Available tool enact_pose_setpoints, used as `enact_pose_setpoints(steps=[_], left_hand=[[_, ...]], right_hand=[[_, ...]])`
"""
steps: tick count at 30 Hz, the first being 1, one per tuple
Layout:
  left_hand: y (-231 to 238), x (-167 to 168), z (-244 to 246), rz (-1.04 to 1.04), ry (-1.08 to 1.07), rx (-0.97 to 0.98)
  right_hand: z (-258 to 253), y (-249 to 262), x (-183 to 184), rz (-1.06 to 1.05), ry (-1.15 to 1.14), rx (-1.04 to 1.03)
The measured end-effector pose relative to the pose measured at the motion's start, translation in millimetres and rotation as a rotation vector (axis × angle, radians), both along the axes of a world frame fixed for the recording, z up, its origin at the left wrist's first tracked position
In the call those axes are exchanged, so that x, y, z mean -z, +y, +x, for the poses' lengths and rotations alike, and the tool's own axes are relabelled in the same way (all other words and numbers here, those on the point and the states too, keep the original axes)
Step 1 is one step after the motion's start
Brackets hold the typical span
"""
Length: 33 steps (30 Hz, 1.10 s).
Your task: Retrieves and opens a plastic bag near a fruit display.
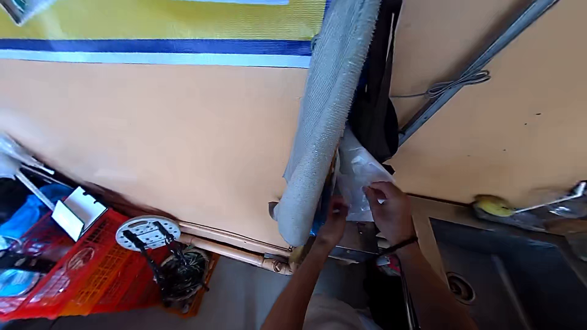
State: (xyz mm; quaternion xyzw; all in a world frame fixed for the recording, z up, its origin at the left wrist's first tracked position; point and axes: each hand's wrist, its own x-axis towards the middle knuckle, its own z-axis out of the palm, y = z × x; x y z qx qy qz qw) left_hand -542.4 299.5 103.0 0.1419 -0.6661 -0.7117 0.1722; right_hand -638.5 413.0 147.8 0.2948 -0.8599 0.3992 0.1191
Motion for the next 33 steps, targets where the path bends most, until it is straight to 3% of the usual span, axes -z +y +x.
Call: enact_pose_setpoints(steps=[2, 4, 6, 7, 8, 11, 14, 18, 20, 22, 25, 27, 33], left_hand=[[-1.8, 1.6, 10.4, -0.242, -0.107, 0.216], [-4.8, 6.8, 8.1, -0.406, -0.067, 0.33], [-3.8, 19.1, 0.3, -0.612, 0.045, 0.361], [-1.7, 23.2, -2.1, -0.71, 0.052, 0.405], [1.1, 24.5, -4.0, -0.788, 0.022, 0.475], [8.0, 27.1, -7.9, -0.828, -0.115, 0.615], [3.2, 38.7, -7.1, -0.679, -0.152, 0.546], [-3.8, 40.8, -1.7, -0.379, -0.236, 0.354], [-7.8, 49.2, -2.8, -0.258, -0.292, 0.16], [-8.3, 52.9, -8.0, -0.051, -0.236, 0.047], [0.9, 40.5, -23.4, 0.385, -0.04, 0.073], [14.9, 24.3, -24.3, 0.429, 0.047, 0.088], [29.2, -5.9, -13.8, 0.514, 0.074, -0.143]], right_hand=[[15.6, -1.0, -11.8, 0.045, 0.176, 0.09], [30.6, -13.9, -13.0, -0.227, 0.2, -0.085], [34.0, -37.0, 0.1, -0.486, -0.076, -0.409], [27.9, -46.2, 11.5, -0.484, -0.264, -0.464], [17.1, -51.2, 24.8, -0.403, -0.372, -0.408], [-18.0, -44.2, 50.9, 0.1, -0.317, -0.101], [-31.5, -43.8, 70.2, 0.215, -0.317, -0.115], [-42.4, -38.8, 83.7, 0.089, -0.266, -0.144], [-53.5, -18.3, 71.2, -0.072, -0.259, -0.176], [-56.7, 8.9, 48.2, -0.268, -0.443, -0.246], [-57.6, 32.7, 24.7, -0.357, -0.474, -0.29], [-55.0, 39.6, 23.4, -0.348, -0.394, -0.288], [-34.1, 46.6, 28.0, -0.404, -0.21, -0.144]])
